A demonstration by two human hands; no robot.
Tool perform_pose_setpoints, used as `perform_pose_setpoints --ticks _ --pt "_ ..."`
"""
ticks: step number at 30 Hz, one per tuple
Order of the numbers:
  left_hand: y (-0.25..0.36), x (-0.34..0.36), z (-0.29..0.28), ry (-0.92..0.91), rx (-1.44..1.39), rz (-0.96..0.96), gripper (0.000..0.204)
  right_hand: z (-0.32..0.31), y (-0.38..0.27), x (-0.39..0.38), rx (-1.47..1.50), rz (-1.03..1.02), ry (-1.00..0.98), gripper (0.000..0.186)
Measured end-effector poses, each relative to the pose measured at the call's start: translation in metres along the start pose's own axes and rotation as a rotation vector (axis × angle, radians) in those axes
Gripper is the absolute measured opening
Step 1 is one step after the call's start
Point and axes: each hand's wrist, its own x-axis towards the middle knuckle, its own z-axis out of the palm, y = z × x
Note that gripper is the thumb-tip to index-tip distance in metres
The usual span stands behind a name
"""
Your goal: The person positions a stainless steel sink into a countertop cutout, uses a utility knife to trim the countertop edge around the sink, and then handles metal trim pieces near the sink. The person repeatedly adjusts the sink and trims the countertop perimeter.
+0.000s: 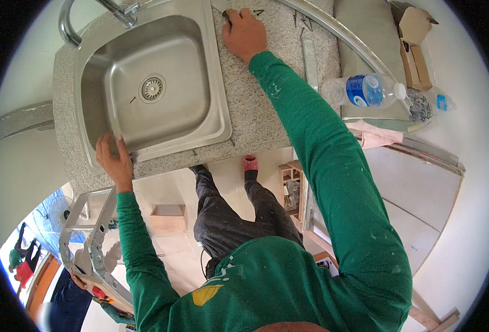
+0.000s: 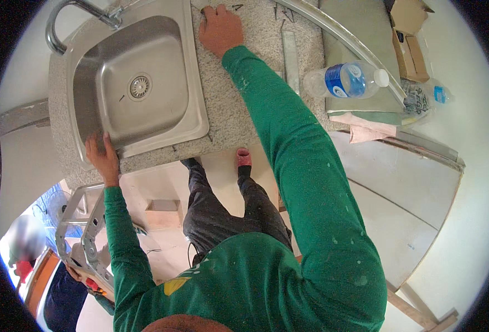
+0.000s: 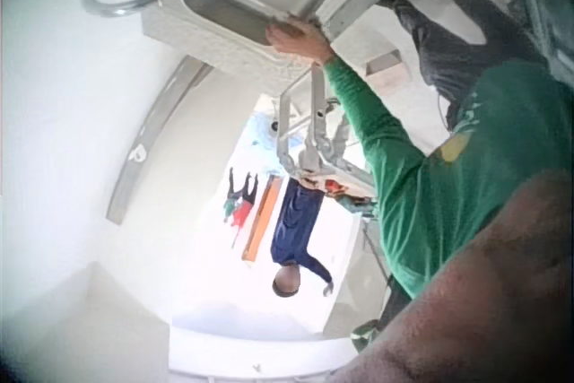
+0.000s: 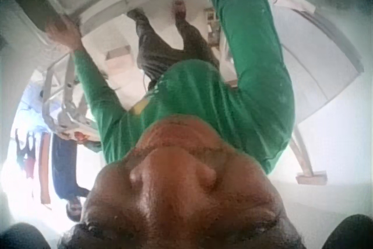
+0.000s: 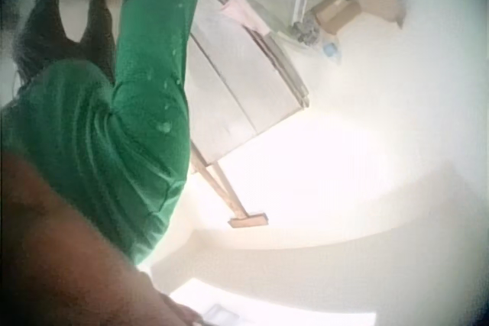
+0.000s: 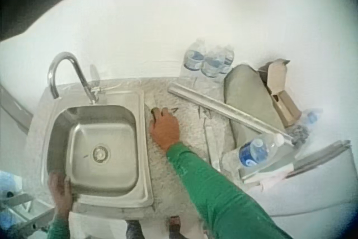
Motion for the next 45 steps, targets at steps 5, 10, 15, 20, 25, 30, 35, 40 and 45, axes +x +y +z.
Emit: perform_pose_setpoints --ticks 5,10,15,20,25,30,35,40,45 --pt "0.011 0.009 0.009 -0.131 0.183 -0.043 0.038 0.017 -0.016 -0.007 -0.016 0.238 -0.090 0.034" --pt "0.006 0.000 0.006 -0.164 0.263 -0.051 0.037 0.016 -0.027 -0.011 -0.097 0.234 -0.024 0.030" --pt "-0.003 0.005 0.010 -0.220 0.169 -0.136 0.035 0.017 -0.022 -0.007 -0.034 0.262 0.111 0.030" --pt "-0.008 0.004 0.009 -0.215 0.099 -0.156 0.035 0.017 -0.011 -0.009 0.016 0.105 0.154 0.030" --pt "-0.009 0.001 0.012 -0.202 0.019 -0.228 0.032 0.016 -0.003 -0.001 0.051 0.092 0.051 0.027" --pt "0.006 -0.001 0.012 -0.257 0.022 -0.277 0.033 0.023 -0.003 -0.004 0.039 0.145 0.127 0.022" --pt "0.015 -0.002 0.001 -0.241 0.081 -0.275 0.032 0.025 -0.012 -0.001 -0.004 0.126 0.080 0.024" --pt "0.008 0.001 0.009 -0.221 0.098 -0.237 0.034 0.027 -0.006 0.004 0.079 0.147 0.092 0.023" --pt "0.004 0.003 0.016 -0.203 0.121 -0.251 0.035 0.018 -0.023 0.007 0.160 0.302 0.060 0.025"
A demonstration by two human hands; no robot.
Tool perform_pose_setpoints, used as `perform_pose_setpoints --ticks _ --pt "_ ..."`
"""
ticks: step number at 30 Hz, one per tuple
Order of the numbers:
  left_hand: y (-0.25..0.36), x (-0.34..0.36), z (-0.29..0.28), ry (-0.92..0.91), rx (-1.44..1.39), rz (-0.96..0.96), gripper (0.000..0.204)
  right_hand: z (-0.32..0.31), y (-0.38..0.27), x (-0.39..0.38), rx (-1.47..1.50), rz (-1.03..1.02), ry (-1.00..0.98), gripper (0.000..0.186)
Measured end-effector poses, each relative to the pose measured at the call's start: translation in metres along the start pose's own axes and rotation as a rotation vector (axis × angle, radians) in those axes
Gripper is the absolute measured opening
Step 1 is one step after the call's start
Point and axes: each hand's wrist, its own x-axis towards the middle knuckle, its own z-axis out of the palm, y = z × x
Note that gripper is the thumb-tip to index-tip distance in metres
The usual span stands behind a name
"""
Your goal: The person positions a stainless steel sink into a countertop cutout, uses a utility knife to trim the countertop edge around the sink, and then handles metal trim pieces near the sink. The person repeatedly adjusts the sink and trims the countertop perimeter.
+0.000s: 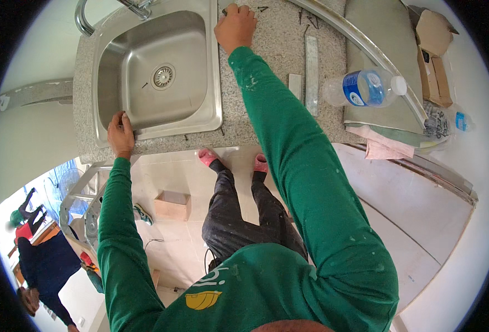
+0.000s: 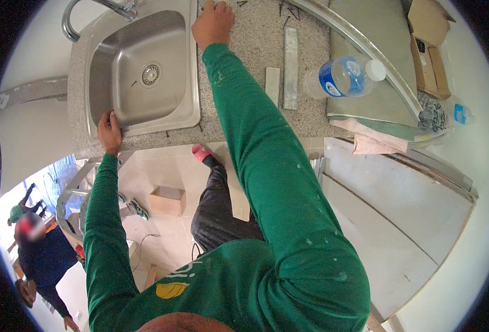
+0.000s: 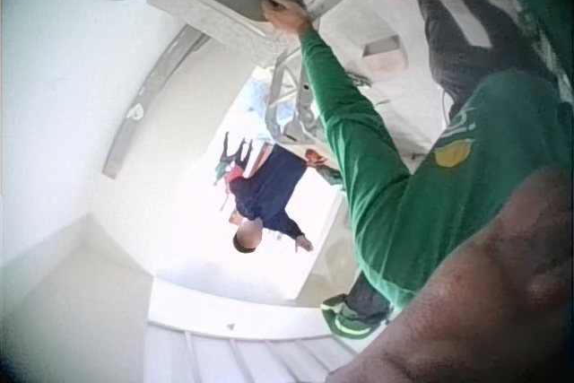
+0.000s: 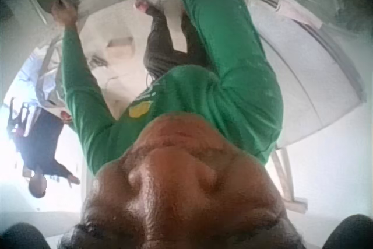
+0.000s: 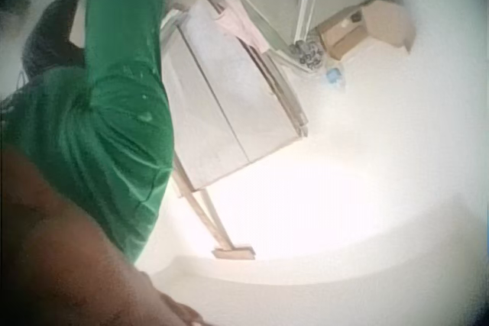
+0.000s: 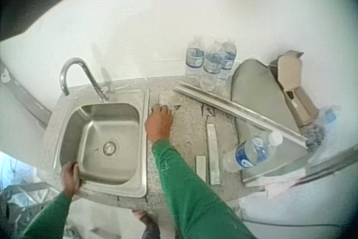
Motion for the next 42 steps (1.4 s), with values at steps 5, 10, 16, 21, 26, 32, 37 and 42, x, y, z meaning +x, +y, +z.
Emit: perform_pose_setpoints --ticks 5,10,16,21,26,32,37,42 --pt "0.000 -0.006 -0.005 0.005 -0.030 -0.013 0.035 0.002 -0.015 -0.009 -0.007 0.060 0.062 0.020" --pt "-0.008 -0.005 -0.003 0.048 -0.015 0.040 0.035 0.010 0.000 -0.011 -0.049 -0.046 0.055 0.022" --pt "-0.004 -0.007 -0.004 0.035 -0.022 0.033 0.036 0.017 0.007 -0.013 -0.127 -0.072 0.032 0.025" --pt "-0.002 -0.007 -0.003 0.057 -0.070 0.009 0.037 0.001 -0.009 -0.009 -0.074 -0.078 0.107 0.021" --pt "-0.006 -0.006 0.003 0.077 -0.057 0.026 0.039 0.003 -0.003 -0.012 -0.066 -0.107 0.087 0.022" --pt "0.002 -0.010 -0.006 0.028 -0.049 -0.075 0.040 0.007 -0.007 -0.012 -0.141 -0.083 0.017 0.025" --pt "0.001 -0.010 -0.001 0.068 -0.040 -0.042 0.042 0.010 0.000 0.002 -0.124 -0.069 -0.017 0.027" --pt "0.004 -0.012 -0.004 0.108 -0.016 -0.023 0.045 0.011 0.005 -0.001 -0.023 -0.081 0.018 0.028"
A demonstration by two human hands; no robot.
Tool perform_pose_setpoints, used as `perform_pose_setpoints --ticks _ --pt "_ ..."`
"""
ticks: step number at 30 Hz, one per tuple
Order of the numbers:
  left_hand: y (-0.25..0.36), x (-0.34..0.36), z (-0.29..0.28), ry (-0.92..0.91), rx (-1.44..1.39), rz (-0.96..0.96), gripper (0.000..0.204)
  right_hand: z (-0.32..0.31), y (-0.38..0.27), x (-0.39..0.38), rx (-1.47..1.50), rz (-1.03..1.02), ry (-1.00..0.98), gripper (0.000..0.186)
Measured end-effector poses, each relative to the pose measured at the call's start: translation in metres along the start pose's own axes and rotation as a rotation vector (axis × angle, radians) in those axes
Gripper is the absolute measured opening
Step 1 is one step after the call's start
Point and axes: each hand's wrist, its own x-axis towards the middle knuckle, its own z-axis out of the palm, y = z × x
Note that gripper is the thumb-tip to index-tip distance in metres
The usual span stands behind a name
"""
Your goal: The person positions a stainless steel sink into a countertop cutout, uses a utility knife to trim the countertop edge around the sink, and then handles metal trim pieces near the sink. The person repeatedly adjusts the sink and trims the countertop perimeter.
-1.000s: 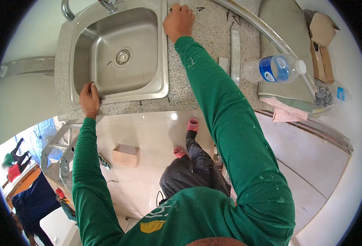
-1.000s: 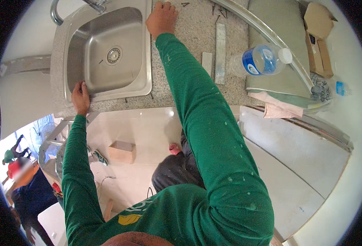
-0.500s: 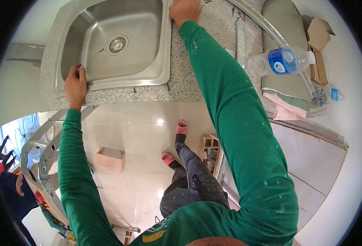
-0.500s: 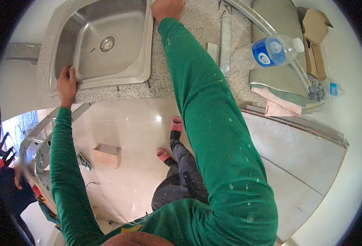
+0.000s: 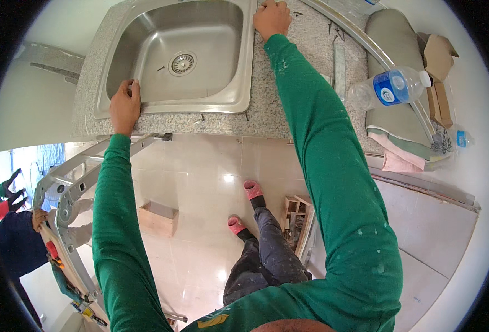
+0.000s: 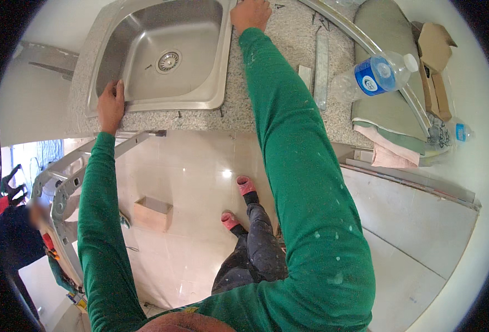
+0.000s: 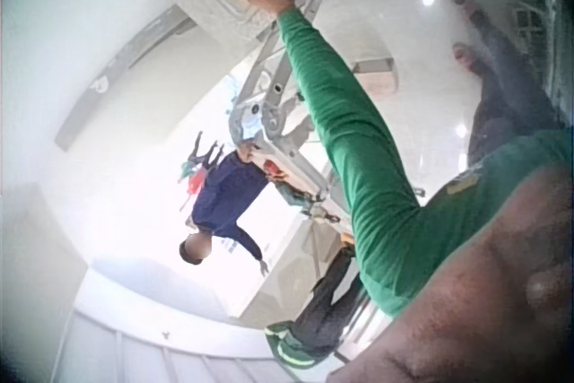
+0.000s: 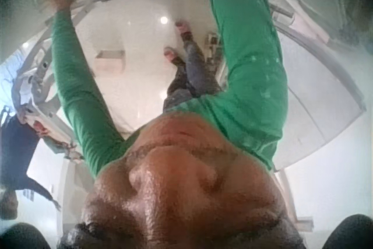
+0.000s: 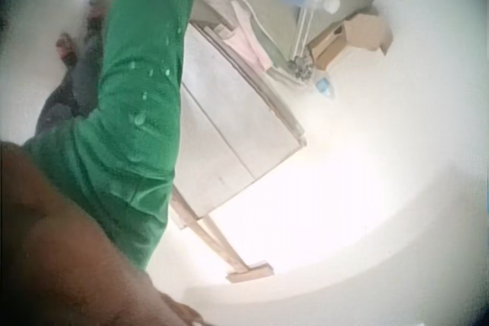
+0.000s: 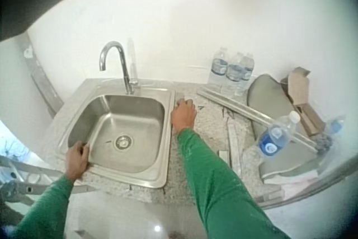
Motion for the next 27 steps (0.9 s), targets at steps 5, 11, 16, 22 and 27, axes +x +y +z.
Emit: perform_pose_setpoints --ticks 5,11,16,22,27 --pt "0.001 -0.001 -0.005 -0.029 -0.004 -0.032 0.048 0.004 -0.002 0.006 0.004 0.006 -0.014 0.028" --pt "0.003 0.000 0.004 -0.003 -0.030 -0.056 0.049 0.002 0.004 0.008 0.052 0.014 -0.034 0.028" --pt "0.002 0.005 0.002 0.016 -0.051 -0.006 0.049 0.002 0.005 0.011 0.039 -0.053 -0.007 0.027" --pt "-0.008 -0.004 0.001 0.013 -0.022 -0.040 0.049 0.010 0.003 0.013 0.023 -0.073 -0.042 0.025" --pt "0.013 0.004 0.005 0.018 -0.073 -0.029 0.049 0.022 0.038 0.035 -0.032 -0.111 0.043 0.027"
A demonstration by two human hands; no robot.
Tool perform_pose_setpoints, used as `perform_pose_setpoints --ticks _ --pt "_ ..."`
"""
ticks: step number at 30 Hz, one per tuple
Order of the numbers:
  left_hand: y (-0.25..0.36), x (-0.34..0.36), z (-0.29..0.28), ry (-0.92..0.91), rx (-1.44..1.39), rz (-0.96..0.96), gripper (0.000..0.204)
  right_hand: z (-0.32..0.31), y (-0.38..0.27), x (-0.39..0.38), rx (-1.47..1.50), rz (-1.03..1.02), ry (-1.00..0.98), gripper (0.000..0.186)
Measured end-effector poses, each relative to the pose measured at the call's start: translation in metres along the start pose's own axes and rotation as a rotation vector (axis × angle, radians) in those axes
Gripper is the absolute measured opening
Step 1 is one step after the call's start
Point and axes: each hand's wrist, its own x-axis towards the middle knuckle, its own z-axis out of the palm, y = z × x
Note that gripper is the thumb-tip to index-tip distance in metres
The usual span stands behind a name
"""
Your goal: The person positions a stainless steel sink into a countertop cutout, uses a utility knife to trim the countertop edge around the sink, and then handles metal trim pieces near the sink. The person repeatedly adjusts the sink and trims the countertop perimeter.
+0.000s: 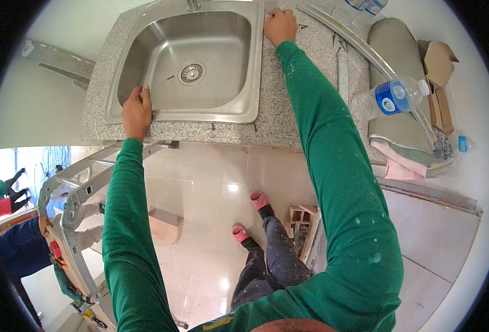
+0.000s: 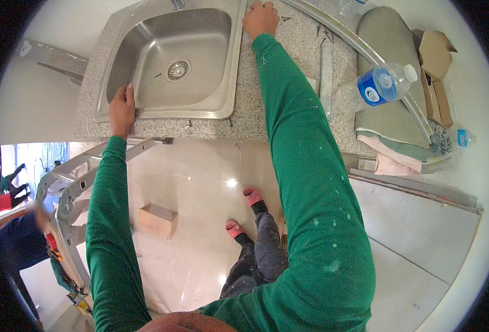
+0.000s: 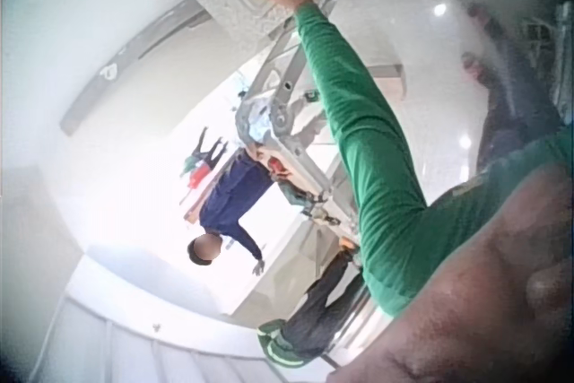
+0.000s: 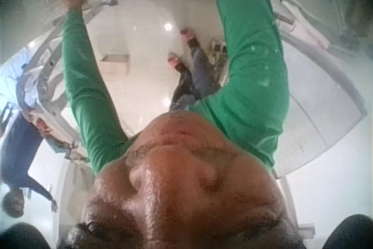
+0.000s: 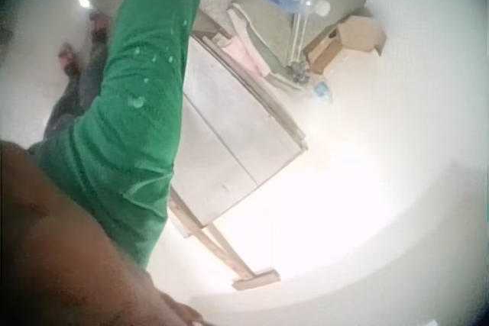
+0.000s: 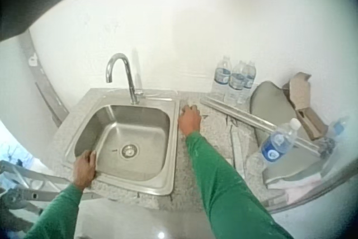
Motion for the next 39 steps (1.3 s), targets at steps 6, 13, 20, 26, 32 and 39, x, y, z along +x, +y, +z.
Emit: perform_pose_setpoints --ticks 6,13,20,26,32,39 --pt "-0.026 -0.001 -0.004 0.024 0.042 0.038 0.052 -0.001 -0.027 -0.009 0.057 -0.031 -0.014 0.022" --pt "-0.008 0.000 -0.008 -0.014 0.022 -0.006 0.051 0.001 -0.003 0.014 0.052 -0.046 -0.115 0.023" --pt "-0.006 0.001 -0.009 -0.050 0.025 -0.025 0.050 0.010 0.027 0.021 0.088 -0.216 0.035 0.023" --pt "0.005 0.002 -0.011 -0.059 0.051 -0.070 0.048 -0.009 0.062 0.051 0.208 -0.227 -0.180 0.022" --pt "-0.001 0.002 -0.013 -0.083 0.064 -0.097 0.045 -0.019 0.044 0.042 0.241 -0.153 -0.213 0.019" --pt "0.008 0.007 -0.016 -0.104 0.039 -0.109 0.041 -0.023 0.046 0.048 0.198 -0.157 -0.219 0.023"
